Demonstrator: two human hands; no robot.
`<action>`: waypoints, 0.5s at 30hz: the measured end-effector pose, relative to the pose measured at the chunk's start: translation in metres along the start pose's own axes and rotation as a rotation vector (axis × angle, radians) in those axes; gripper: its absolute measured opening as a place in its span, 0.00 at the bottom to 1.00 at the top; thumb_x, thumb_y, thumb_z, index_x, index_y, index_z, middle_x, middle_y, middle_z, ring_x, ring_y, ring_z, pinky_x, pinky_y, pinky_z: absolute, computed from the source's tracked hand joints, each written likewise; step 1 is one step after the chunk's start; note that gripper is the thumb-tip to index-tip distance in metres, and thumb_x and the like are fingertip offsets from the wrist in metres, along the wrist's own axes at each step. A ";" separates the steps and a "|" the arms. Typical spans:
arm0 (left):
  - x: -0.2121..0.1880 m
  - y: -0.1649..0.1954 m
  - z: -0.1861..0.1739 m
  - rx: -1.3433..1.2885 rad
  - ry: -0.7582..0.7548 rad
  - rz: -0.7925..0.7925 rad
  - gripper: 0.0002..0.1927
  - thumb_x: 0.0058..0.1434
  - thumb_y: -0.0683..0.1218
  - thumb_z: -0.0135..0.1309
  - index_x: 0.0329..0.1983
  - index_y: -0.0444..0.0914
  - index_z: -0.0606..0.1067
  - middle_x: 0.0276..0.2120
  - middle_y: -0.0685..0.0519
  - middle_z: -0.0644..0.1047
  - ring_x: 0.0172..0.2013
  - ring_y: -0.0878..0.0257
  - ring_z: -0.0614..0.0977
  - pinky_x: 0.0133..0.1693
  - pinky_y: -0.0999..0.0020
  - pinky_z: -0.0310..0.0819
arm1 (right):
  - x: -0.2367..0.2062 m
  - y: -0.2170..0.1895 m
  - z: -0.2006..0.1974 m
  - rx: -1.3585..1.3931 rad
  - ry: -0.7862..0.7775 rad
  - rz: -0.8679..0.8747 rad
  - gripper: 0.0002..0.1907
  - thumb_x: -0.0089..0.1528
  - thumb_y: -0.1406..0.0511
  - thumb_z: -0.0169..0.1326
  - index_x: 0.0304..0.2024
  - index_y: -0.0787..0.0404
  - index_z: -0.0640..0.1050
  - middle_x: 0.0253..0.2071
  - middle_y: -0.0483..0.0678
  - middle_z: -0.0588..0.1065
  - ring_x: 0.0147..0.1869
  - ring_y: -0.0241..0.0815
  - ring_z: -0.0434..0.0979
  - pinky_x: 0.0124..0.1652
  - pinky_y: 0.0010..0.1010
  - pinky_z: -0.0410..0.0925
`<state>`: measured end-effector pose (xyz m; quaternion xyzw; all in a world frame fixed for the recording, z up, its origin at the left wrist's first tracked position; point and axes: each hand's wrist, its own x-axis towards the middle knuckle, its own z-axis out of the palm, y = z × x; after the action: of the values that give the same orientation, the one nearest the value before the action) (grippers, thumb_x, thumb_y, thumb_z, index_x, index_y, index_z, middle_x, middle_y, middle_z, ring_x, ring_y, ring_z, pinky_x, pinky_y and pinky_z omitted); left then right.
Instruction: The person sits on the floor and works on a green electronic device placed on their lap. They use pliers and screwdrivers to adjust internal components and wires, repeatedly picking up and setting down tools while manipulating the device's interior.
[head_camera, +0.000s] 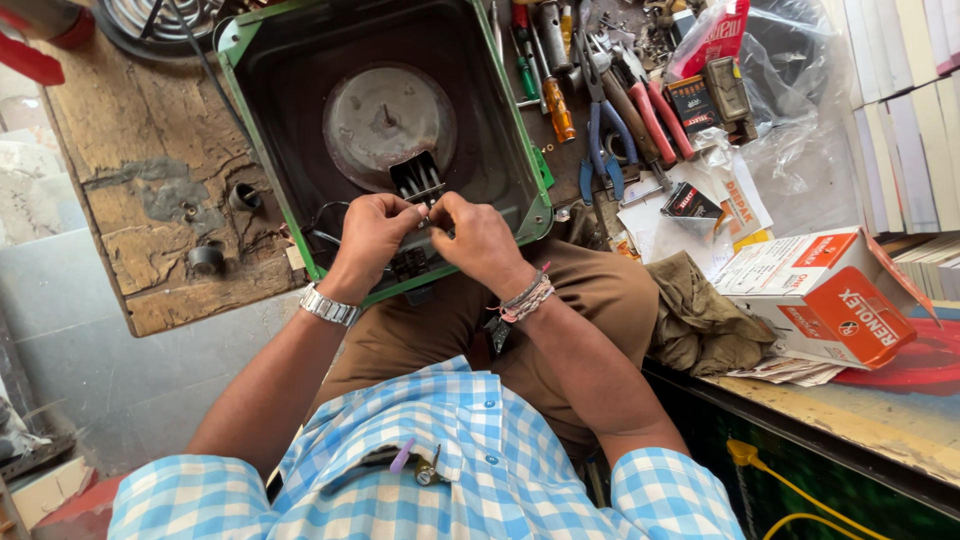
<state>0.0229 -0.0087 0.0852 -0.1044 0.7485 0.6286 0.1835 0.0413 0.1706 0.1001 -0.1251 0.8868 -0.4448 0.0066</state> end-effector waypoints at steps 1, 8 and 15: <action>-0.001 0.001 0.001 0.052 0.017 0.027 0.11 0.60 0.45 0.64 0.31 0.31 0.81 0.22 0.58 0.77 0.22 0.75 0.70 0.23 0.75 0.63 | 0.000 0.001 0.000 -0.030 -0.017 0.015 0.10 0.58 0.65 0.61 0.39 0.63 0.78 0.33 0.54 0.80 0.39 0.55 0.82 0.39 0.43 0.73; 0.018 0.047 -0.022 0.841 -0.356 0.405 0.10 0.53 0.47 0.63 0.31 0.35 0.82 0.24 0.46 0.81 0.25 0.55 0.82 0.30 0.61 0.74 | -0.007 0.007 -0.003 -0.140 -0.063 -0.032 0.12 0.55 0.63 0.62 0.39 0.62 0.82 0.37 0.56 0.79 0.43 0.57 0.79 0.44 0.46 0.72; 0.025 0.087 -0.008 1.431 -0.526 0.659 0.06 0.55 0.45 0.57 0.34 0.41 0.82 0.30 0.46 0.81 0.34 0.46 0.83 0.35 0.51 0.77 | -0.005 0.001 -0.007 -0.084 -0.041 -0.061 0.12 0.56 0.64 0.60 0.40 0.63 0.82 0.35 0.56 0.79 0.41 0.57 0.80 0.43 0.45 0.72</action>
<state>-0.0347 0.0015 0.1543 0.4125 0.8924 0.0260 0.1812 0.0451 0.1774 0.1032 -0.1613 0.9002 -0.4045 0.0058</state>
